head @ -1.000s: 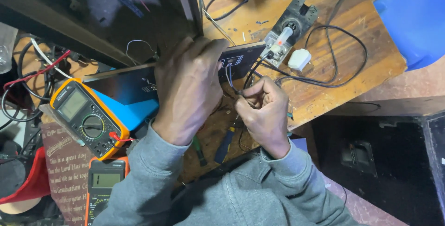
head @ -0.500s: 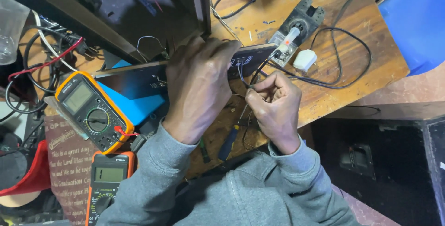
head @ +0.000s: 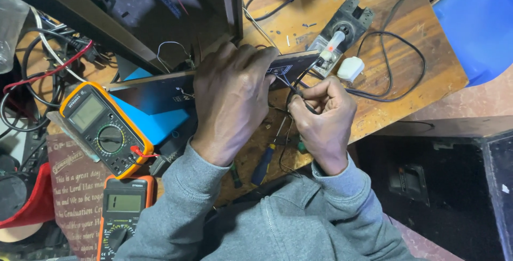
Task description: Preparing wires by stripping insulation and twisting them, then manipulating a circuit board for repair.
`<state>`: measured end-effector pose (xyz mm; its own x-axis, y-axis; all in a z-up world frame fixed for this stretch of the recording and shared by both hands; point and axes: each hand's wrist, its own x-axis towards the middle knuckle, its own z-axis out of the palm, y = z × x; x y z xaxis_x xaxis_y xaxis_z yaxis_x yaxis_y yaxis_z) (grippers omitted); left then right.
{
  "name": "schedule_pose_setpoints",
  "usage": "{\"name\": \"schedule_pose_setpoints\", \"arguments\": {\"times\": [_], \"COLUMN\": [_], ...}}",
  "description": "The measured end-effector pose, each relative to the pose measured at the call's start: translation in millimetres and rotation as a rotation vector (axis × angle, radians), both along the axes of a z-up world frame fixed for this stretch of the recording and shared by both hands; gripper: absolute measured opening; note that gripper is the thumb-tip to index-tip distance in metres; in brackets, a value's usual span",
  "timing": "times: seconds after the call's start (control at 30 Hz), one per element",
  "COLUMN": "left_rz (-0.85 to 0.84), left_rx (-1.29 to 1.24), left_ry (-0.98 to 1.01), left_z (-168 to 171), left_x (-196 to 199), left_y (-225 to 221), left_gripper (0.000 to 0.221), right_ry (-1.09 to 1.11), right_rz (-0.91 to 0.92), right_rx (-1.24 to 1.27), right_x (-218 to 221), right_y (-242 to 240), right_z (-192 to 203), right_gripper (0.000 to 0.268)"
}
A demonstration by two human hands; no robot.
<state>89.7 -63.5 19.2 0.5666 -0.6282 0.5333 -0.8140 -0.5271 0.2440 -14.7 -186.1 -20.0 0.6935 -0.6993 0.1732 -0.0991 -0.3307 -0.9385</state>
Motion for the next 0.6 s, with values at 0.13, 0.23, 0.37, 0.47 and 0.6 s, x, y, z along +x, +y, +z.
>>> {"name": "schedule_pose_setpoints", "arguments": {"times": [0.13, 0.23, 0.37, 0.47, 0.6], "left_rz": [-0.011, 0.012, 0.055, 0.061, 0.085], "left_rx": [-0.01, -0.006, -0.028, -0.033, 0.0], "left_ry": [0.026, 0.027, -0.027, -0.073, -0.206], "left_z": [1.8, -0.7, -2.7, -5.4, -13.5], "left_x": [-1.7, -2.4, -4.1, -5.0, -3.7], "left_y": [1.1, 0.2, -3.3, -2.9, -2.1], "left_gripper": [0.03, 0.029, 0.028, 0.026, 0.025], "right_ry": [0.038, 0.012, -0.035, -0.058, -0.05], "right_rz": [-0.017, -0.006, -0.021, -0.032, -0.029], "right_rx": [-0.008, -0.042, -0.012, 0.025, 0.024], "right_x": [-0.4, -0.9, -1.6, -2.9, -5.2], "right_y": [-0.8, -1.3, 0.2, 1.4, 1.4], "right_z": [0.0, -2.5, -5.6, -8.3, -9.0], "right_gripper": [0.021, 0.022, 0.022, 0.021, 0.02]}}
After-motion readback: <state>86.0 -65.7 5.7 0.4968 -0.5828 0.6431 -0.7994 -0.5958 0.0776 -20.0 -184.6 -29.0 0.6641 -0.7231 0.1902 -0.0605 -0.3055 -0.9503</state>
